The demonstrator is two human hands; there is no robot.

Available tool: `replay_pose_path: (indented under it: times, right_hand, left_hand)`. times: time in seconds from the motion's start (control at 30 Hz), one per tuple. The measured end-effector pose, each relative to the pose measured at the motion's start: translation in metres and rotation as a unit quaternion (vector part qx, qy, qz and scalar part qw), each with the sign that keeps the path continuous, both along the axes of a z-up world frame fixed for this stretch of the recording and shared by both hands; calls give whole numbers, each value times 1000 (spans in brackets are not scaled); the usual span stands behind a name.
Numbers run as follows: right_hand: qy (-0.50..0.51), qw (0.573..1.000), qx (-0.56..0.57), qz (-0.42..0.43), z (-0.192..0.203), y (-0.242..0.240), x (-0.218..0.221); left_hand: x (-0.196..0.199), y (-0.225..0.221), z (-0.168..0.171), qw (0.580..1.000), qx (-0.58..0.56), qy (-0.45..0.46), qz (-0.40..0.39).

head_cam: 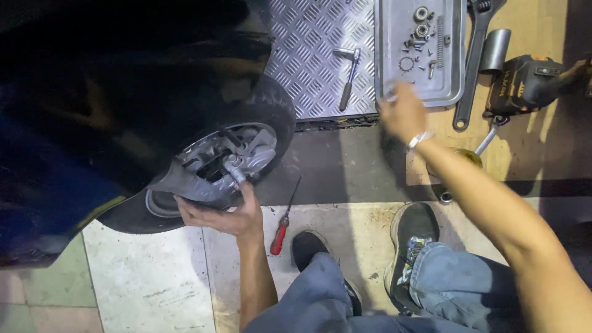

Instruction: Disassembling, greasing, and reassembling a motorcycle brake caliper using hand tools.

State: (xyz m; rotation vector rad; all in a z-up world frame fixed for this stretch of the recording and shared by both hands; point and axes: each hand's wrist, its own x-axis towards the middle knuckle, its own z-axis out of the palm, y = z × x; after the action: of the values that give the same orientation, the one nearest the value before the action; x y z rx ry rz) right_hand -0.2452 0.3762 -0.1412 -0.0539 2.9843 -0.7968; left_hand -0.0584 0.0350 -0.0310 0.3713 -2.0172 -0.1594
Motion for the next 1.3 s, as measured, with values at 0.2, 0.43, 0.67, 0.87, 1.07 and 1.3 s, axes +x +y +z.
replay_pose_path:
  times: [0.2,0.43,0.67,0.87,1.07,1.3]
  right_hand:
    - [-24,992,111,-61,-43,76,-70]
    - [-23,992,107,-61,-75,92,-85]
    - [77,972,9,220,35,-15,-27]
    - [-108,863,113,481,142,-79,11]
    - [-225,854,121,453,179,-123,26]
    - [38,907,-157,390,288,-171,73]
  left_hand:
    - [30,15,7,988,112,-105,-1]
    - [54,15,36,978,188,-95,-14]
    - [68,-8,48,977,176,-56,-108]
    - [51,-7,182,903,184,-324,-215]
    - [17,-23,263,683,164,-682,-203]
    - [12,-7,235,626,235,-728,-152]
